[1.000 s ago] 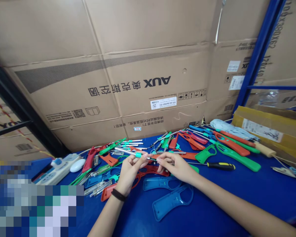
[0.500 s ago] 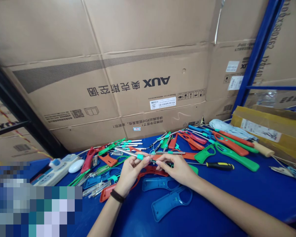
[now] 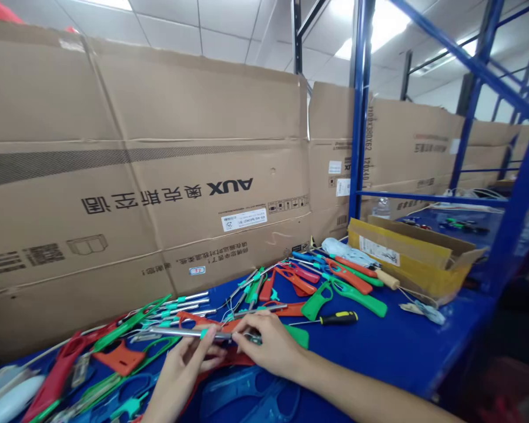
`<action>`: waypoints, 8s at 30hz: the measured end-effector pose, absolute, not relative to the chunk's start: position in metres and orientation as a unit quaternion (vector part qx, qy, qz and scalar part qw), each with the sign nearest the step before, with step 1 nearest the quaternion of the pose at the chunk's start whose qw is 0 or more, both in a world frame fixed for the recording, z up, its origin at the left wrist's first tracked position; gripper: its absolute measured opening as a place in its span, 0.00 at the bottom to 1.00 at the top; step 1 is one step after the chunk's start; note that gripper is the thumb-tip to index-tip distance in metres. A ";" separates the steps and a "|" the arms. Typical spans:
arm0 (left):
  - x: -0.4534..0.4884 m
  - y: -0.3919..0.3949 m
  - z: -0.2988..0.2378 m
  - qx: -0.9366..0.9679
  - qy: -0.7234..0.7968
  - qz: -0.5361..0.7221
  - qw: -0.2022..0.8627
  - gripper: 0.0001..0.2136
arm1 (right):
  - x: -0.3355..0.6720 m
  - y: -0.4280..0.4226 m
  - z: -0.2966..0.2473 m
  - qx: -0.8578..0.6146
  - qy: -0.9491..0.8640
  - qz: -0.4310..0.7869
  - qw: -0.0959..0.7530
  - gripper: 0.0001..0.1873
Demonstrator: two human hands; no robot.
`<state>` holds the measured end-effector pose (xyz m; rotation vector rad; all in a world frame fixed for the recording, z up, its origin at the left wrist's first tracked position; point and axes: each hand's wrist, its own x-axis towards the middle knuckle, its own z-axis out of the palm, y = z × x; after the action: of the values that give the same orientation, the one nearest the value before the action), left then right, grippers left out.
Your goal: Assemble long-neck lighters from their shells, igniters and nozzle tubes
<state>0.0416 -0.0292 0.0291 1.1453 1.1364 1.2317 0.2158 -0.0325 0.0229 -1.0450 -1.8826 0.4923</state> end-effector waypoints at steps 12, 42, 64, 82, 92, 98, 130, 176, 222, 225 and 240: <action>0.035 -0.032 0.038 0.426 0.411 0.582 0.558 0.18 | 0.210 -0.030 0.016 -0.309 -0.620 0.579 0.430 0.28; 0.035 -0.028 0.032 0.412 0.411 0.564 0.585 0.20 | 0.227 -0.035 0.022 -0.433 -0.771 0.099 0.456 0.10; 0.032 -0.032 0.035 0.428 0.346 0.573 0.607 0.34 | 0.222 -0.035 0.022 -0.386 -0.771 0.116 0.494 0.07; 0.039 -0.030 0.036 0.375 0.389 0.576 0.614 0.12 | 0.230 -0.031 0.026 -0.333 -0.811 -0.177 0.447 0.10; 0.039 -0.033 0.042 0.383 0.418 0.575 0.590 0.19 | 0.231 -0.033 0.030 -0.314 -0.824 -0.246 0.403 0.12; 0.039 -0.036 0.042 0.409 0.410 0.569 0.584 0.20 | 0.234 -0.031 0.028 -0.297 -0.837 -0.275 0.367 0.14; 0.033 -0.037 0.042 0.430 0.343 0.559 0.620 0.18 | 0.227 -0.034 0.035 -0.308 -0.740 0.453 0.390 0.17; 0.040 -0.044 0.035 0.546 0.330 0.405 0.655 0.22 | 0.218 -0.032 0.031 -0.261 -0.551 0.658 0.442 0.22; 0.010 -0.043 0.056 0.802 0.469 0.257 0.267 0.14 | 0.306 -0.109 0.007 -0.502 -0.328 0.471 0.647 0.21; 0.026 -0.067 0.054 0.841 0.432 0.174 0.275 0.13 | 0.306 -0.109 0.007 -0.498 -0.324 0.476 0.648 0.20; -0.025 -0.132 0.037 0.827 0.505 0.159 0.190 0.04 | 0.310 -0.111 0.003 -0.483 -0.302 0.496 0.655 0.20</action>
<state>-0.0254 -0.1318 0.0367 2.3227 1.4200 0.4471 0.3105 -0.1108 0.0030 -1.0962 -0.6856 1.1243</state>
